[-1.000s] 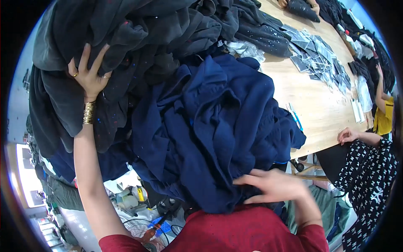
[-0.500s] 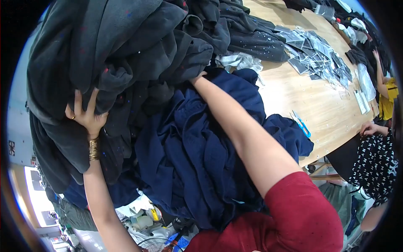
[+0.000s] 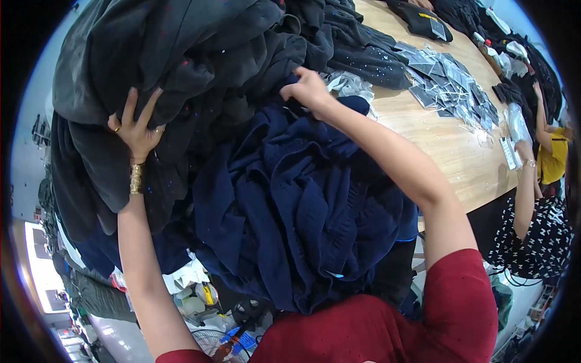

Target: Trimming loose threads from garments using a pair of small scissors.

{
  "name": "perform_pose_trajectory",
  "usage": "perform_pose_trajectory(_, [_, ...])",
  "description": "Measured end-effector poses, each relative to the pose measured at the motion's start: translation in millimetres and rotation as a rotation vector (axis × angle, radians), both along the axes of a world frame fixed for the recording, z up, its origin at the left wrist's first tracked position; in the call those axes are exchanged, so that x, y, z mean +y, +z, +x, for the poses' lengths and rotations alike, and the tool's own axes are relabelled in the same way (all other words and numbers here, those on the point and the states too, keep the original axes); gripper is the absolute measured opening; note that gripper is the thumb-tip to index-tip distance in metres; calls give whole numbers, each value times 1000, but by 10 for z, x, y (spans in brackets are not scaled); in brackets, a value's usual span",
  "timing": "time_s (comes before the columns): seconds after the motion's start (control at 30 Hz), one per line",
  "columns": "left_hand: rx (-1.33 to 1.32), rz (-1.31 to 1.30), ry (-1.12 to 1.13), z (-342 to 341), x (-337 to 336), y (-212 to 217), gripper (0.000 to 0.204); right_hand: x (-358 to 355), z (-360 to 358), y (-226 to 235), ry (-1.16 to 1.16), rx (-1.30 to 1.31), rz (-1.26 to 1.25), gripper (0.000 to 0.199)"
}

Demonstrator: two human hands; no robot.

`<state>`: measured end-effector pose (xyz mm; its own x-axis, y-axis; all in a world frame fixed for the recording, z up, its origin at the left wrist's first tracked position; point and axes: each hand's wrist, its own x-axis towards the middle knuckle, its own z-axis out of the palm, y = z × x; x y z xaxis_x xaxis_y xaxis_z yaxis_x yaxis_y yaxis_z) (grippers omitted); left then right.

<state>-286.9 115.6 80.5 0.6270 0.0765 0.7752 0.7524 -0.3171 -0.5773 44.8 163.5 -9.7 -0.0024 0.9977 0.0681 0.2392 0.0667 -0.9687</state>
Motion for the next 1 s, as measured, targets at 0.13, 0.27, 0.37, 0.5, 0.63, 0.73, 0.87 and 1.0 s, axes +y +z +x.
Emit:
perform_pose_trajectory(0.13, [15, -16, 36, 10, 23, 4, 47, -697, 607, 610, 106, 22, 92, 31])
perform_pose_trajectory(0.27, [15, 15, 38, 41, 40, -4, 48, -1031, 1199, 736, -56, 147, 240, 31])
perform_pose_trajectory(0.37, [18, 8, 36, 41, 3, -32, 47, -1336, 1426, 747, -237, 392, 292, 33])
perform_pose_trajectory(0.5, [-7, 41, -5, 50, -8, -19, 46, -1751, 1805, 241, -473, 290, 530, 39])
perform_pose_trajectory(0.63, [9, 15, 41, 15, -3, -48, 49, -2016, 2130, -449, -436, -493, -137, 33])
perform_pose_trajectory(0.73, [-20, 111, -14, 144, 56, 8, 50, -1928, 2421, -763, -169, -985, -191, 42])
perform_pose_trajectory(0.87, [3, 82, 4, 75, -31, -12, 50, -1482, 1736, 700, -189, -1093, 37, 23])
perform_pose_trajectory(1.0, [5, 49, 34, -22, -74, -13, 47, -545, 584, 603, 438, -971, 429, 41])
